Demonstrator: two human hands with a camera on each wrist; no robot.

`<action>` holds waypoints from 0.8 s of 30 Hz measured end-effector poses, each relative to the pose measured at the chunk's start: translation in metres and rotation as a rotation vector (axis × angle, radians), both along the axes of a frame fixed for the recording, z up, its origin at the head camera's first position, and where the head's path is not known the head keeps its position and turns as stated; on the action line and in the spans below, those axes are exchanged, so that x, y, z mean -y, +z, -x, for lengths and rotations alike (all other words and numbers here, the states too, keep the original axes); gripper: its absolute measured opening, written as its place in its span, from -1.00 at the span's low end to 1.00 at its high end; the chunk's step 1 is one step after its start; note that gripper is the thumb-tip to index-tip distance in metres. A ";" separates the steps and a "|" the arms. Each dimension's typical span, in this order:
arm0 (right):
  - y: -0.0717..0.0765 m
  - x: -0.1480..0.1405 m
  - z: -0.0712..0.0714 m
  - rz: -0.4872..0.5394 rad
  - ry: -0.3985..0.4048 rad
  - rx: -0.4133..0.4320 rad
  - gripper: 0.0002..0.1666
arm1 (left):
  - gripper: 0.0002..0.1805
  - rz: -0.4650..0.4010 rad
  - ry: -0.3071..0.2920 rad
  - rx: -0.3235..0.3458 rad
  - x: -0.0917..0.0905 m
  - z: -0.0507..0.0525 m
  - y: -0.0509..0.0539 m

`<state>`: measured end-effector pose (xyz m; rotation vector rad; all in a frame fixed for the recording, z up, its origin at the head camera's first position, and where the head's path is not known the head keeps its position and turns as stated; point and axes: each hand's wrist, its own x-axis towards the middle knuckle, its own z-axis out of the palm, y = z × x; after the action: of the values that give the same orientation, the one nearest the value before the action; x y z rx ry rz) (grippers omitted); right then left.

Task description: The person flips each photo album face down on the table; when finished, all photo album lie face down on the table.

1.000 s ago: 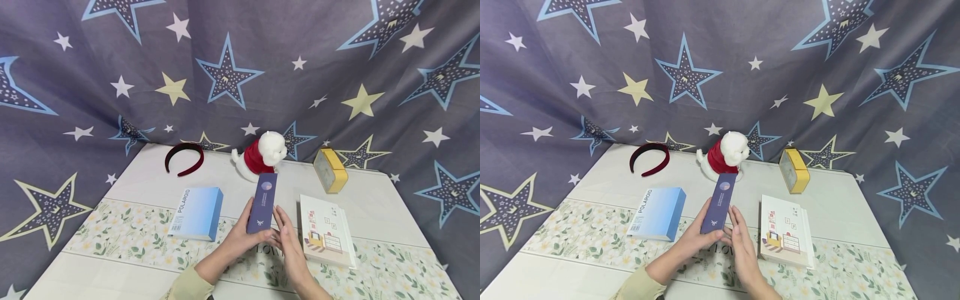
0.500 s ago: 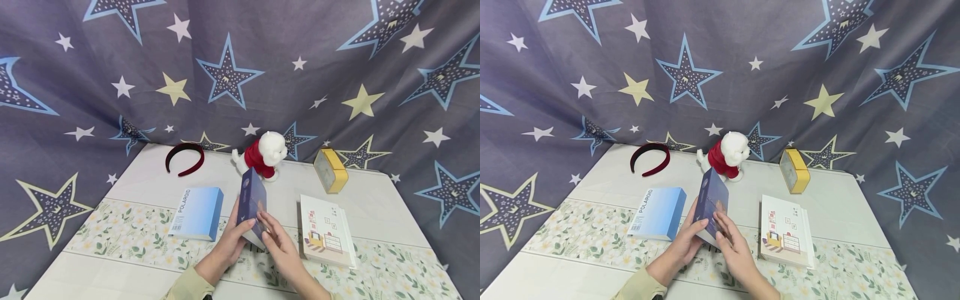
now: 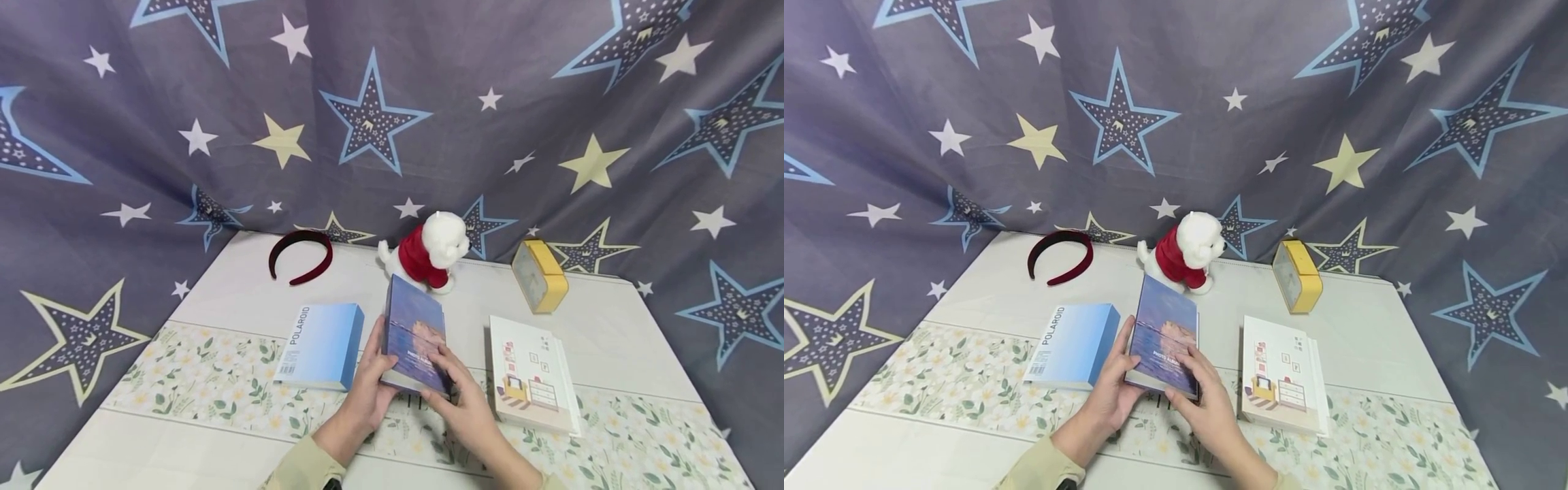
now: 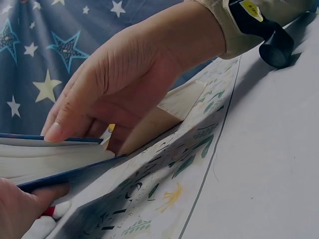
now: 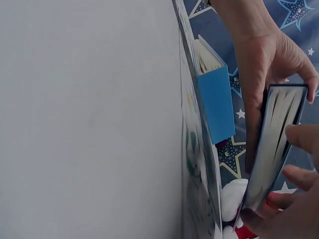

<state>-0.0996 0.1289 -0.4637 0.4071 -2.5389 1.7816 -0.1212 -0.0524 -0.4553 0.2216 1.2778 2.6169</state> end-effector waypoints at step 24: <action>0.012 -0.014 0.005 0.190 -0.014 0.197 -0.13 | -0.06 0.020 -0.050 0.038 0.007 0.003 0.003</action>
<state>-0.1042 0.1430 -0.4515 0.2172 -2.4509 2.1313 -0.1244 -0.0590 -0.4528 0.1963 1.2691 2.5530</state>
